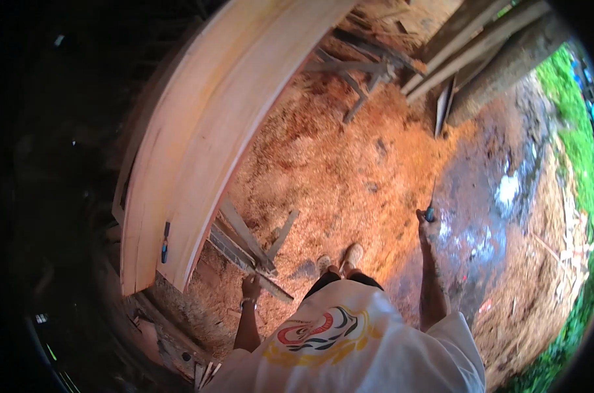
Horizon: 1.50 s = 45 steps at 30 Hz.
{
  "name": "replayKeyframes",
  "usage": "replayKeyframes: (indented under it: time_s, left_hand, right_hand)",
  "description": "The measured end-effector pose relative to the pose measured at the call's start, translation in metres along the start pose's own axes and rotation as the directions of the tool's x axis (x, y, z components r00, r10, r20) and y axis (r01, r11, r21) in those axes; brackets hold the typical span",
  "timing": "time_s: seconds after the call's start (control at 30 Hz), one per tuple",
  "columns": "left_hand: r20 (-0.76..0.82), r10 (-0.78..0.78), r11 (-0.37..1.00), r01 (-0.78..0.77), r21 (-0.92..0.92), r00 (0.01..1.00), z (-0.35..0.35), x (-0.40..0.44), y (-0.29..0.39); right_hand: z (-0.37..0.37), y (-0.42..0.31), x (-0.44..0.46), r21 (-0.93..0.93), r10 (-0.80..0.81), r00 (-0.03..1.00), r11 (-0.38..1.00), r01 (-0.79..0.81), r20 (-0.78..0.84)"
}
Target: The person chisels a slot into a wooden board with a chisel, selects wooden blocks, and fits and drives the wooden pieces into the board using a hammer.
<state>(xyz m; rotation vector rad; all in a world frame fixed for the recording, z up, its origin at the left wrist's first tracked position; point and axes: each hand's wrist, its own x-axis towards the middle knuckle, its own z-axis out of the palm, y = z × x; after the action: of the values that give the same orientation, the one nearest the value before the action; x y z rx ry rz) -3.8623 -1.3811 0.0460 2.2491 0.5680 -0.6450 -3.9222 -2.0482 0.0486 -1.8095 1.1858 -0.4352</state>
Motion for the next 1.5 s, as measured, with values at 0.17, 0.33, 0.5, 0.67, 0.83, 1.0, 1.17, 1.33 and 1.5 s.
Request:
replayKeyframes:
  time_s: [0.17,0.33,0.5,0.67,0.83,1.0,1.17,1.33,1.5]
  left_hand:
    - [-0.235,0.051,0.976,0.001,0.216,0.971,0.001,0.013,-0.086]
    - [-0.012,-0.002,0.987,0.001,-0.159,1.0,0.045,0.116,-0.021]
    - [-0.007,0.372,0.923,-0.37,-0.104,0.928,0.048,0.278,0.174]
    - [-0.137,0.587,0.779,-0.603,-0.175,0.798,-0.032,0.336,0.441]
    - [-0.296,0.661,0.688,-0.714,-0.127,0.69,-0.108,0.392,0.584]
    - [-0.425,0.78,0.6,-0.741,0.301,0.46,-0.182,0.438,0.666]
    - [-0.382,0.685,0.701,-0.418,0.577,0.621,-0.229,0.508,0.725]
    - [-0.186,0.516,0.825,-0.426,0.372,0.836,-0.271,0.592,0.746]
    - [0.163,0.302,0.832,-0.344,0.436,0.939,-0.272,0.614,0.758]
  right_hand:
    - [0.045,-0.018,0.09,-0.058,0.213,0.969,0.977,-0.207,0.126]
    - [0.121,-0.053,0.101,-0.036,0.268,0.909,0.962,-0.27,0.319]
    - [0.193,-0.138,0.107,-0.207,0.276,0.844,0.958,-0.201,0.459]
    - [0.28,-0.238,0.182,-0.038,-0.135,0.727,0.976,0.216,0.674]
    - [0.405,-0.375,0.277,-0.156,-0.152,0.712,0.925,0.348,0.685]
    - [0.54,-0.559,0.336,0.113,-0.608,0.489,0.691,0.714,0.625]
    - [0.669,-0.734,0.388,0.266,-0.862,0.111,0.272,0.925,0.495]
    - [0.778,-0.821,0.449,0.281,-0.891,-0.054,0.084,0.956,0.452]
    - [0.813,-0.859,0.49,0.21,-0.601,-0.309,-0.23,0.95,0.737]
